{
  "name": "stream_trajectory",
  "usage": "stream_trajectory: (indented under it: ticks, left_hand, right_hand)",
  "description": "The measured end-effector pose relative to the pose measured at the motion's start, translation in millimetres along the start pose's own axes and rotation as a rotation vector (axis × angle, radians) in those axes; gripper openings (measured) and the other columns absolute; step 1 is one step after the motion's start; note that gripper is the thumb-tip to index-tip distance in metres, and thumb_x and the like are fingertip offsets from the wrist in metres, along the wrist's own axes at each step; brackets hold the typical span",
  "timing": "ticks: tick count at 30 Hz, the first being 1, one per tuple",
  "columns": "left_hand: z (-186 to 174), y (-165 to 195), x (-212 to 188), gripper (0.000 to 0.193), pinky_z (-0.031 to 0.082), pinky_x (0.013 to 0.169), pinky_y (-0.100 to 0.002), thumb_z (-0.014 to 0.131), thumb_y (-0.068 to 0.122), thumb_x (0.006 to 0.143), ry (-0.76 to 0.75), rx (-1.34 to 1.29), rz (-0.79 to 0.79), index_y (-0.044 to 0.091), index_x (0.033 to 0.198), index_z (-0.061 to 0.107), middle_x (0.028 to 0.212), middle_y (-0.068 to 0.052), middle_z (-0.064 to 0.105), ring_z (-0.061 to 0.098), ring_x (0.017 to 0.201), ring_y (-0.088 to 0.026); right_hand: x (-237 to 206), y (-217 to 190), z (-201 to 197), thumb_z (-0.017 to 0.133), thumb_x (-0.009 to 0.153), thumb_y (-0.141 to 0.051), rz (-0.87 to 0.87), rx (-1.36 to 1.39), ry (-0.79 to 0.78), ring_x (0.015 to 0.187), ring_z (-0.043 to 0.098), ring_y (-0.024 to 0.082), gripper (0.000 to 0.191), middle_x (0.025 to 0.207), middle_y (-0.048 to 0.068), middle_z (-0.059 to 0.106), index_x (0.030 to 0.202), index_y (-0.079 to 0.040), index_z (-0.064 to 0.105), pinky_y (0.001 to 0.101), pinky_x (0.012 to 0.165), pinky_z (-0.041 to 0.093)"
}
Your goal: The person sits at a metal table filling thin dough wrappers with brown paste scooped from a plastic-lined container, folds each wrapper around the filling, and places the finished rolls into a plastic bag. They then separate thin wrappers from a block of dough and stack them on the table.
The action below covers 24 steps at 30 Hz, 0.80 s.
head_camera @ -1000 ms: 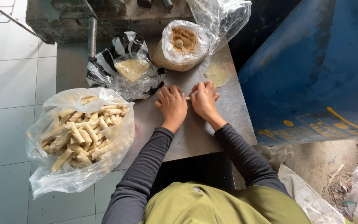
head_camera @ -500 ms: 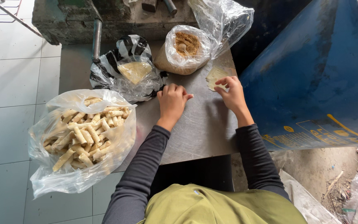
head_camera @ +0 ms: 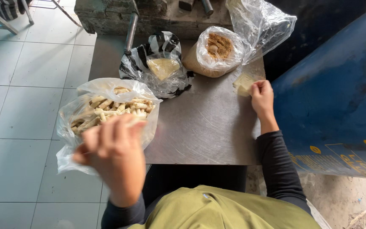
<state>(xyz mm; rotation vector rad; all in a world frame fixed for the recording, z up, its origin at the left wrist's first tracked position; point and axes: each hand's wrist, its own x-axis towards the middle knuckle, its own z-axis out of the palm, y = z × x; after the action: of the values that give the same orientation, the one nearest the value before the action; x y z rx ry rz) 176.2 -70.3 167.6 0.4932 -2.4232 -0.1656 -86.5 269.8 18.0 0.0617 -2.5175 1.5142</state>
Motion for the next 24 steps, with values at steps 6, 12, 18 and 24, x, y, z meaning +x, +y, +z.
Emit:
stream_trajectory:
  ticks: [6, 12, 18, 24]
  left_hand:
    - [-0.5, -29.1, 15.3, 0.03, 0.027, 0.101, -0.045, 0.08, 0.044, 0.095, -0.132, 0.166, -0.042, 0.018, 0.11, 0.075, 0.119, 0.007, 0.071, 0.052, 0.111, -0.019]
    - [15.6, 12.8, 9.7, 0.032, 0.033, 0.109, -0.046, 0.077, 0.027, 0.103, -0.016, -0.127, 0.106, 0.013, 0.131, 0.067, 0.146, -0.006, 0.06, 0.061, 0.107, -0.015]
    - [116.4, 77.0, -8.7, 0.017, 0.051, 0.087, -0.042, 0.067, 0.01, 0.096, -0.362, -0.657, 0.278, 0.009, 0.112, 0.068, 0.108, -0.007, 0.072, 0.068, 0.101, -0.029]
    - [195.4, 83.9, -25.5, 0.029, 0.053, 0.08, -0.045, 0.075, 0.029, 0.09, -0.562, -0.594, 0.188, 0.005, 0.103, 0.069, 0.097, -0.013, 0.07, 0.068, 0.093, -0.034]
  right_hand:
    - [-1.7, -4.0, -1.4, 0.062, 0.107, -0.008, -0.074, 0.112, 0.051, 0.083, 0.058, 0.007, 0.006, 0.093, 0.0, 0.065, 0.106, -0.002, 0.06, 0.0237, 0.074, 0.05]
    - [-60.8, -36.4, 25.6, 0.064, 0.094, 0.003, -0.587, -0.326, -0.004, 0.091, 0.065, 0.033, 0.01, 0.094, 0.014, 0.069, 0.1, -0.004, 0.065, 0.0424, 0.083, 0.05]
    - [-109.6, -56.2, 49.1, 0.065, 0.089, -0.005, -0.679, -0.515, -0.24, 0.095, 0.065, 0.034, 0.012, 0.1, 0.01, 0.069, 0.101, -0.008, 0.066, 0.0428, 0.083, 0.046]
    - [-88.7, -66.3, 27.4, 0.07, 0.092, -0.007, -0.333, -0.325, -0.138, 0.098, 0.065, 0.028, 0.021, 0.108, 0.009, 0.068, 0.113, -0.005, 0.067, 0.0386, 0.086, 0.052]
